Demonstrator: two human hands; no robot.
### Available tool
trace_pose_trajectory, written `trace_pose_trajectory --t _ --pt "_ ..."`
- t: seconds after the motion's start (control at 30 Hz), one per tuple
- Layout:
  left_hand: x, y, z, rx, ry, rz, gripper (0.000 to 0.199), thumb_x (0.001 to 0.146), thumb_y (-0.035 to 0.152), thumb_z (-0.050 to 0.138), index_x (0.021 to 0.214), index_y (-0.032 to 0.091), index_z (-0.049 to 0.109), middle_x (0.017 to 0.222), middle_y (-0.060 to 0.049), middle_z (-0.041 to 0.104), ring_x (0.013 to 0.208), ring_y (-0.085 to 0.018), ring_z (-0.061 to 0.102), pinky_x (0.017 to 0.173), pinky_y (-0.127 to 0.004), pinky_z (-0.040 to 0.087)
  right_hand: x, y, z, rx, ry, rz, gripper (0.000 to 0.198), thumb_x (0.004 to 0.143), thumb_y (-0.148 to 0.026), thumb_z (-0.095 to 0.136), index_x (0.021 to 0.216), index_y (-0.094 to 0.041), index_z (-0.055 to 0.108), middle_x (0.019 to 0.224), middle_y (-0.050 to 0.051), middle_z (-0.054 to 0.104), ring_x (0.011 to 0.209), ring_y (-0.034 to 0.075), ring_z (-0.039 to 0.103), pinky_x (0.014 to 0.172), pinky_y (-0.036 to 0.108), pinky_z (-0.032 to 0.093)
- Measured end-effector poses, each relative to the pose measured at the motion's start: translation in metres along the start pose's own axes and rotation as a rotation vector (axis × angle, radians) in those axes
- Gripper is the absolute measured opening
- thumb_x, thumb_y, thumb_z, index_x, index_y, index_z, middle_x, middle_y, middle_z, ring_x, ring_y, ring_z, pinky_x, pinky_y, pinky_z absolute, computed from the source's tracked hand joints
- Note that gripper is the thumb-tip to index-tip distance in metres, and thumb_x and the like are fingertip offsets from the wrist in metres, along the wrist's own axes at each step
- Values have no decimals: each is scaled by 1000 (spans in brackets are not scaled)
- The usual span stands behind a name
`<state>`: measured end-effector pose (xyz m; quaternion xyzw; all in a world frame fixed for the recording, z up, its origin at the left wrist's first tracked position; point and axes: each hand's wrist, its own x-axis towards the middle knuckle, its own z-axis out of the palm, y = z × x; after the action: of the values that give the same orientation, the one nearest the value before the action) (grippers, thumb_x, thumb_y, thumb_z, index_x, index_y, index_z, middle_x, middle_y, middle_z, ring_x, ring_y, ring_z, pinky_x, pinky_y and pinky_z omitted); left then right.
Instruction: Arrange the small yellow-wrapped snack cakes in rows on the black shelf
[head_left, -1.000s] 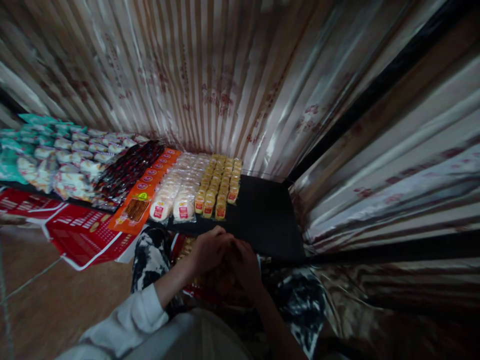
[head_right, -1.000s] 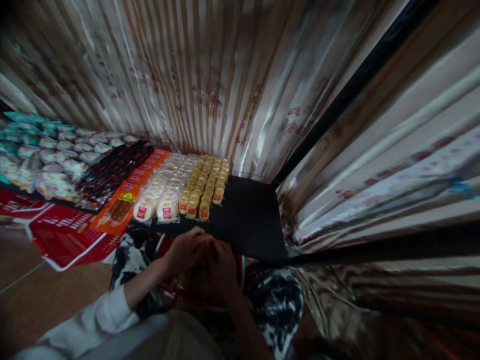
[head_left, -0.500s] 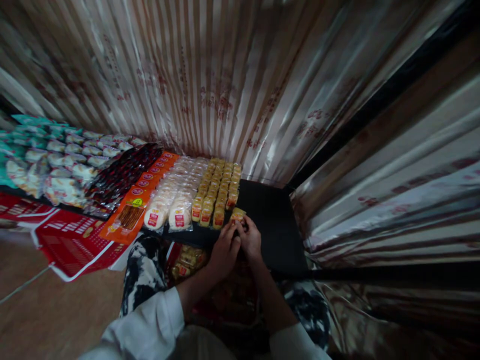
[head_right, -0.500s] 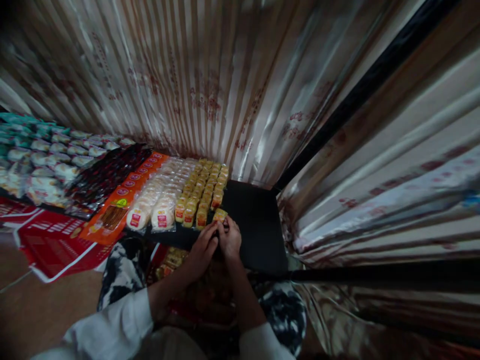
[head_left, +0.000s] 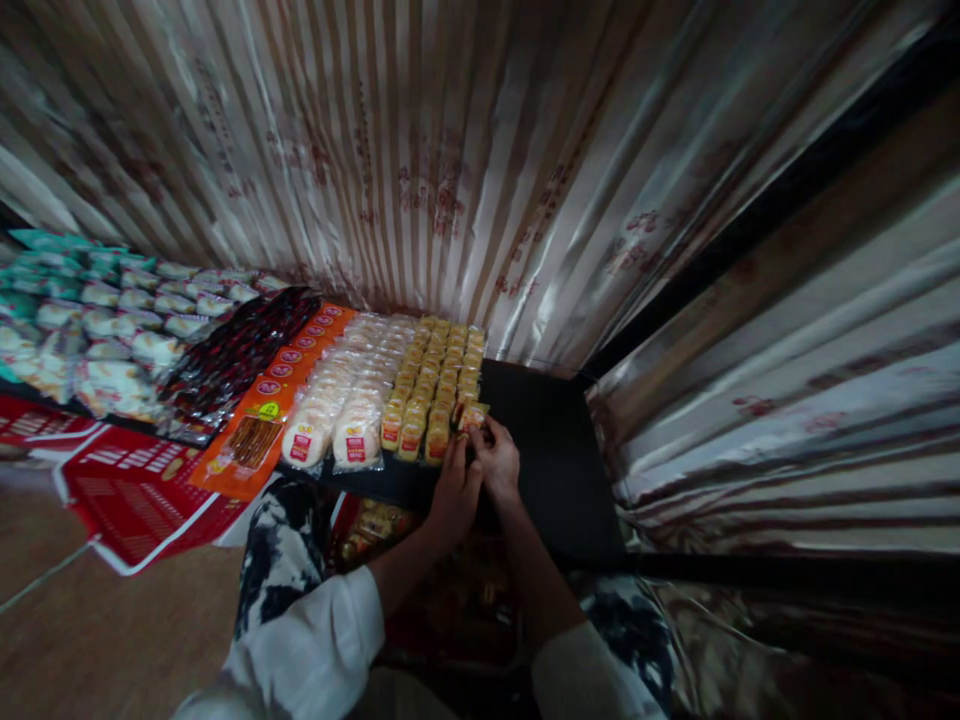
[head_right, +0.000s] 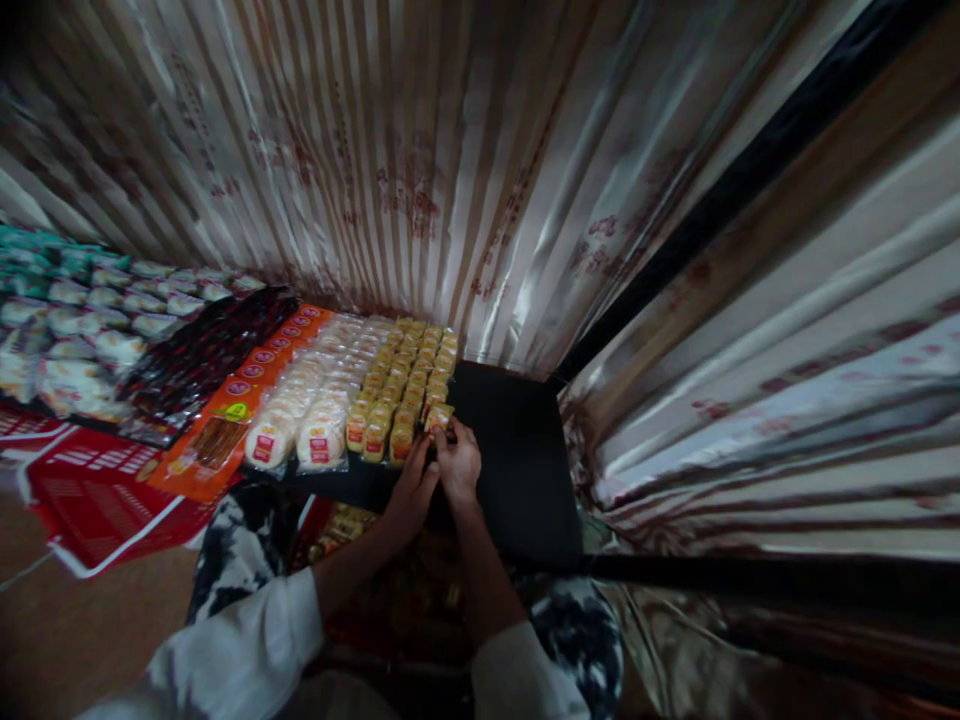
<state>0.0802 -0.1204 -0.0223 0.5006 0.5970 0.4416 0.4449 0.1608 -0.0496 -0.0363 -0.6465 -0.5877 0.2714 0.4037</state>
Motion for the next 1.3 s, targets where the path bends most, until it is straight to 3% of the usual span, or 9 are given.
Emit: trace_pose_trajectory --t 0.4,0.53,0.8,0.9,1.1,1.3 --pt "6 -7 8 -61 -1 82 52 91 26 31 142 21 22 151 -2 20 138 -17 18 115 -39 18 1 2 15 16 -33 -33 54 77 -50 44 113 -12 59 104 13 60 83 20 60 75 32 50" --pt "7 -7 10 -74 7 53 52 91 25 29 142 18 21 151 -3 19 139 -16 17 115 -39 16 0 4 15 -5 -69 -25 53 79 -45 44 118 -10 55 106 14 59 85 21 60 78 33 50" --pt "4 -13 12 -75 -2 27 53 90 26 31 139 9 27 150 -11 21 139 -16 17 116 -34 14 2 12 17 -166 -227 -113 42 79 -28 39 115 -12 55 117 15 54 110 24 49 96 38 41" --pt "-3 -9 7 -39 1 28 50 90 26 31 137 9 32 148 -11 26 138 -18 21 115 -36 17 -2 13 18 -147 -174 -125 49 77 -24 38 123 -10 48 123 16 50 115 25 45 99 40 38" --pt "-48 0 -13 47 27 123 40 87 23 36 125 17 47 132 -9 50 123 -17 44 108 -38 32 -45 7 9 -2 18 -128 45 80 -25 35 121 -13 49 116 14 56 101 20 57 92 38 44" --pt "-99 -30 -50 141 -1 147 35 87 19 34 114 21 56 115 -6 61 108 -15 55 99 -35 41 -123 -7 3 152 -109 -148 34 87 -25 31 110 -18 55 103 9 65 88 17 62 83 34 49"
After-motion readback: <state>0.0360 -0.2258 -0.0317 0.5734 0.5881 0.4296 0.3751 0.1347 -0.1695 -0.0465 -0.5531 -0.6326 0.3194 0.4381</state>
